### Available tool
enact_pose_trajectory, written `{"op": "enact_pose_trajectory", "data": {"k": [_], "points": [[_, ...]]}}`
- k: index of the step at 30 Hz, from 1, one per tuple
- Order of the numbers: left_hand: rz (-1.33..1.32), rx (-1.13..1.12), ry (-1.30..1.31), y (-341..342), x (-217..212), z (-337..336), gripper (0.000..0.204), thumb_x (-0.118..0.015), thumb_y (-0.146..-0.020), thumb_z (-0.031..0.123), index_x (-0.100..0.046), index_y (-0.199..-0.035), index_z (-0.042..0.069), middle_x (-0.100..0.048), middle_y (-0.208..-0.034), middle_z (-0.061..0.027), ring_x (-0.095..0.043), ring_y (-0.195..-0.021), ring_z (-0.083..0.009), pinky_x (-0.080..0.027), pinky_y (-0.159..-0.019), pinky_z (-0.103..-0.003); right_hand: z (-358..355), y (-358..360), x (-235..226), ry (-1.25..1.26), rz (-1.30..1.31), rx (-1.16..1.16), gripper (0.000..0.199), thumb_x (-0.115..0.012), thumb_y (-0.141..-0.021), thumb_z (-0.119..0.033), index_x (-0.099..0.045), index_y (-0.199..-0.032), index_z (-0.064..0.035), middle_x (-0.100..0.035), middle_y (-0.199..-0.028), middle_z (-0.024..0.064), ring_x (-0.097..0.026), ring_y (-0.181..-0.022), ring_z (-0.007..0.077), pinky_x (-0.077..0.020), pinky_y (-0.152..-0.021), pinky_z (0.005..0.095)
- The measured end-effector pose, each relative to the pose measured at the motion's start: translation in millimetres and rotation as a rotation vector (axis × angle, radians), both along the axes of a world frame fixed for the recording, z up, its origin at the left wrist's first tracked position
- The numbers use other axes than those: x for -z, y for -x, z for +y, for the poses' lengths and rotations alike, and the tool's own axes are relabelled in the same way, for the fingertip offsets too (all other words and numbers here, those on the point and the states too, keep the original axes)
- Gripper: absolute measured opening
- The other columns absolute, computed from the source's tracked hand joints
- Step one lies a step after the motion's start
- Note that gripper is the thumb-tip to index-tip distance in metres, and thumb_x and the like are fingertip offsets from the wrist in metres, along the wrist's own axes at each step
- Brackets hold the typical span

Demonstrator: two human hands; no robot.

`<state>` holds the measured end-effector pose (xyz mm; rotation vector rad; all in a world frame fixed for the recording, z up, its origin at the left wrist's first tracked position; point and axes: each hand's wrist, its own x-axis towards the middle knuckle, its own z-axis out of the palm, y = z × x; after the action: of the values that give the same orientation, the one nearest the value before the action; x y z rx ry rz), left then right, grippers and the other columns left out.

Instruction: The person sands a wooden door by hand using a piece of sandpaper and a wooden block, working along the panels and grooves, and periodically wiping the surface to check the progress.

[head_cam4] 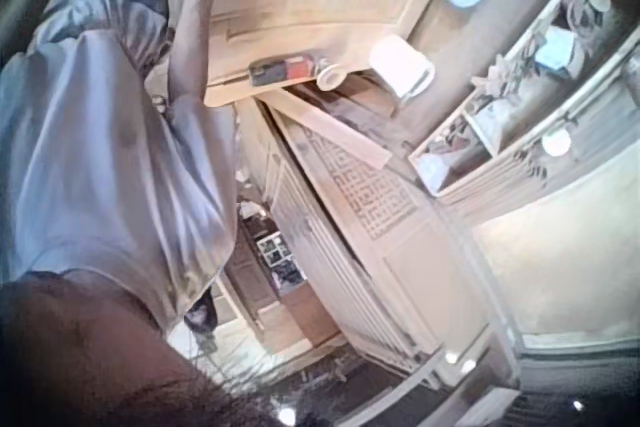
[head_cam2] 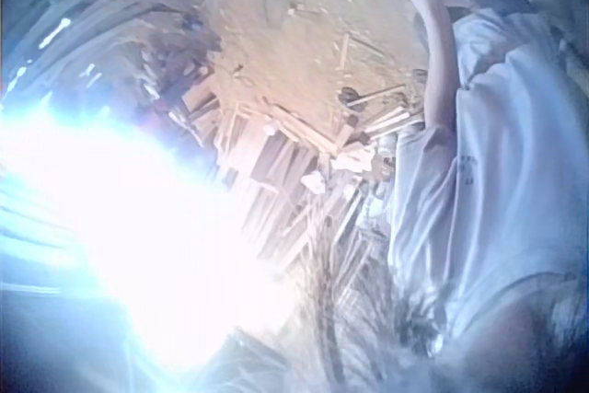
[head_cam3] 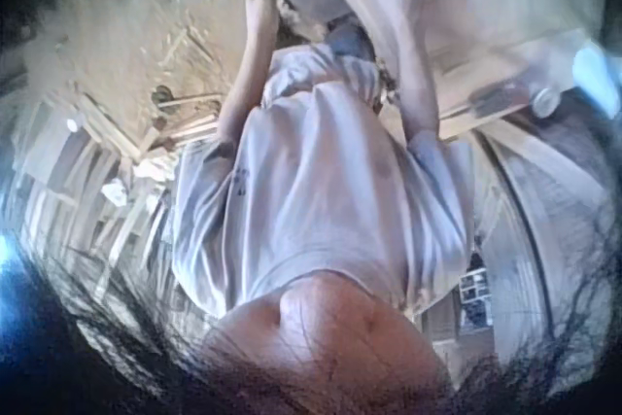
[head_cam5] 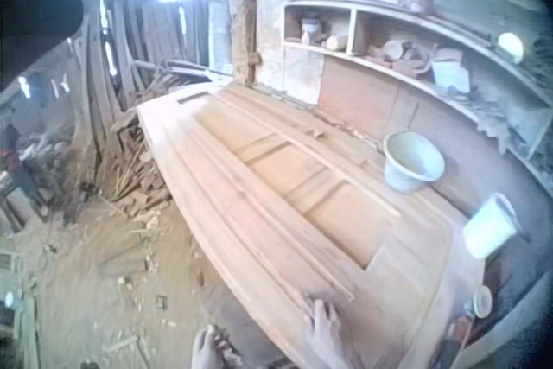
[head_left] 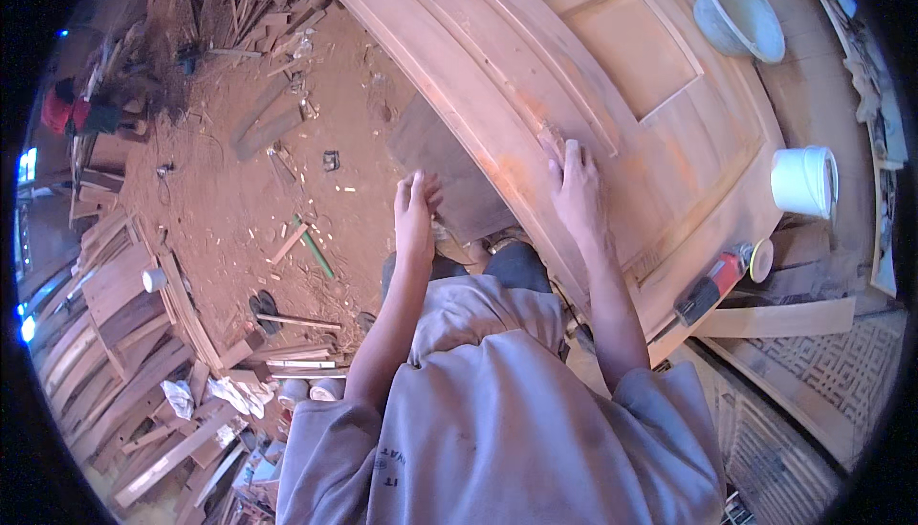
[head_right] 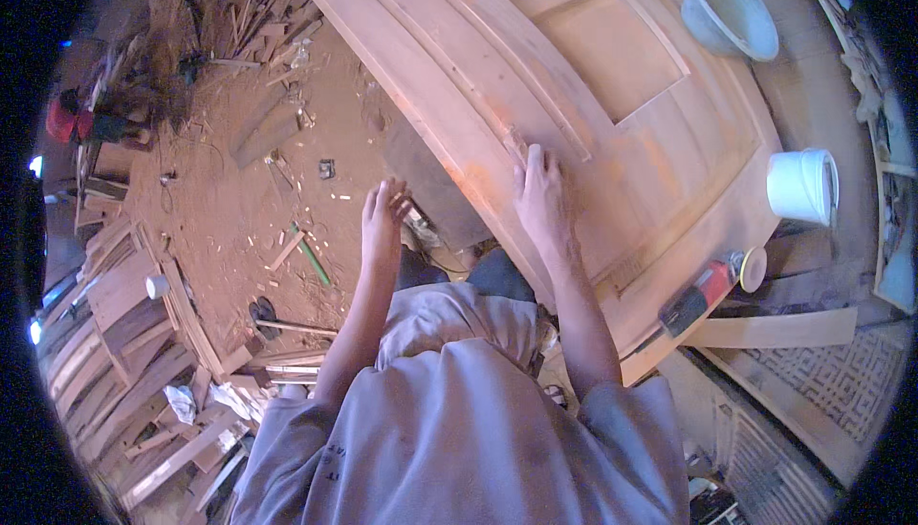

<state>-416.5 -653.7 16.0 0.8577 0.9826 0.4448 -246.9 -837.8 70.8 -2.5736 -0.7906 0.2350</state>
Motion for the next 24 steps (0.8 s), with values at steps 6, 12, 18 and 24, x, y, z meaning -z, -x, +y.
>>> {"op": "enact_pose_trajectory", "data": {"k": [6, 12, 18, 24], "points": [[0.081, -0.065, -0.282, -83, 17, 26, 0.046, -0.054, -0.105, 0.035, -0.048, -0.133, -0.001, -0.059, -0.126, -0.0144, -0.059, -0.110, -0.0197, -0.048, -0.095, -0.034, 17, -17, -6, -0.001, 0.009, -0.114, 0.028, -0.060, -0.096, -0.013, -0.047, -0.117, 0.0017, -0.058, -0.111, 0.0275, -0.060, -0.101, 0.0485, -0.0512, -0.082, 0.0550], [0.114, -0.160, -0.460, -131, 41, 77, 0.062, -0.055, -0.103, 0.038, -0.037, -0.142, -0.007, -0.057, -0.131, -0.0208, -0.057, -0.119, -0.0272, -0.045, -0.101, -0.037, 12, -18, 2, -0.056, 0.020, -0.082, 0.030, -0.060, -0.097, -0.015, -0.046, -0.118, 0.0022, -0.057, -0.108, 0.0271, -0.061, -0.099, 0.0470, -0.0515, -0.081, 0.0534], [0.160, -0.184, -0.512, -172, 22, 89, 0.065, -0.056, -0.102, 0.039, -0.036, -0.142, -0.009, -0.055, -0.133, -0.0248, -0.056, -0.122, -0.0300, -0.043, -0.105, -0.039, 18, -27, -2, 0.039, -0.018, -0.131, 0.024, -0.058, -0.099, -0.021, -0.046, -0.104, -0.0007, -0.056, -0.105, 0.0246, -0.062, -0.097, 0.0445, -0.0519, -0.078, 0.0524], [0.191, -0.230, -0.583, -188, 37, 93, 0.066, -0.049, -0.104, 0.037, -0.034, -0.146, -0.011, -0.050, -0.141, -0.0306, -0.051, -0.130, -0.0385, -0.037, -0.110, -0.042, 8, -24, -5, 0.178, -0.032, -0.190, 0.024, -0.059, -0.099, -0.022, -0.047, -0.102, -0.0011, -0.057, -0.105, 0.0225, -0.060, -0.093, 0.0432, -0.0521, -0.077, 0.0503]]}}
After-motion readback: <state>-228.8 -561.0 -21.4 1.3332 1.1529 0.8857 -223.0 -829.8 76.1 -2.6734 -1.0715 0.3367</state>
